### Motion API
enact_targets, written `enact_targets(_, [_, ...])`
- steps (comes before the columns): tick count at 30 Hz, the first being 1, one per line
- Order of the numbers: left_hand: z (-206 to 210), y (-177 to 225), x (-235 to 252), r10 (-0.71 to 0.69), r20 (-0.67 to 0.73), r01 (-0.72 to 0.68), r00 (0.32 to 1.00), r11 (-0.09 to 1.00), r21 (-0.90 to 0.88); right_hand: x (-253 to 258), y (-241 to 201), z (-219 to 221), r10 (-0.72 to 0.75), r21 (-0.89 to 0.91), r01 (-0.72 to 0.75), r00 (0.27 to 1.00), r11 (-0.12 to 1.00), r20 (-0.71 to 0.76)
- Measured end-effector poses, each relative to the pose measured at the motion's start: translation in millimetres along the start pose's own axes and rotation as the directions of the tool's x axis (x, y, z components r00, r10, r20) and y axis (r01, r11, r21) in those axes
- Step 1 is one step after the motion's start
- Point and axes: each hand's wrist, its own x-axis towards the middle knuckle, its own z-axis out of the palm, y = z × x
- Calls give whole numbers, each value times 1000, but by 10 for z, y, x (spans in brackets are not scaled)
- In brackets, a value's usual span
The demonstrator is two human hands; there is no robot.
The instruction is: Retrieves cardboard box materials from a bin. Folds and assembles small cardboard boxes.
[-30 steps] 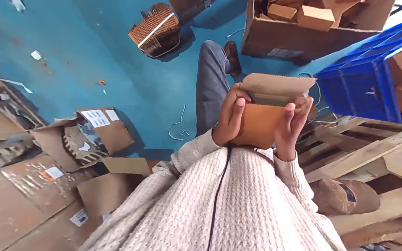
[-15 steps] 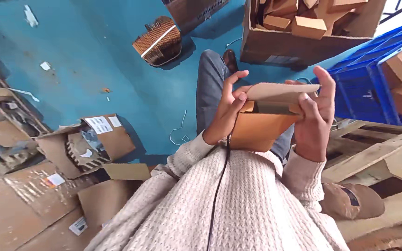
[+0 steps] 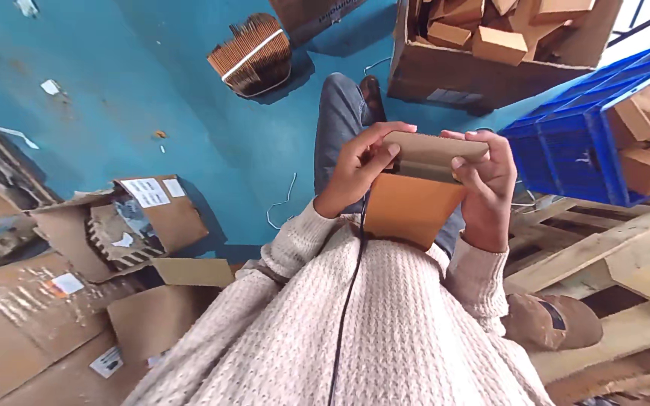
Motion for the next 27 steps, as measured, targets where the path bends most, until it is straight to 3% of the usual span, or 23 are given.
enact_targets(3, [21,-50,-14,4,-18,-3,1000,1000,14,-8,26,9,23,-38,-24,999,999,-36])
enact_targets(7, [100,-168,-136,1,-60,-8,998,994,-105,-32,174,141,-67,-35,64,992,997,-108])
enact_targets(12, [208,-173,-249,14,-122,-37,992,981,-189,-38,342,148,-188,111,191,981,975,-39])
enact_targets(16, [225,-160,-218,-71,-155,41,985,981,-192,-56,264,136,-147,39,148,988,988,-39])
enact_targets(21, [202,-195,-244,-120,-133,88,984,971,-222,-77,300,155,-156,-23,155,987,988,-33])
enact_targets(25, [160,-299,-323,-30,-44,17,999,964,-267,-132,300,174,-172,-41,172,985,984,11])
enact_targets(27, [160,-333,-392,-60,-35,50,998,969,-244,-151,368,158,-163,-10,163,986,987,19])
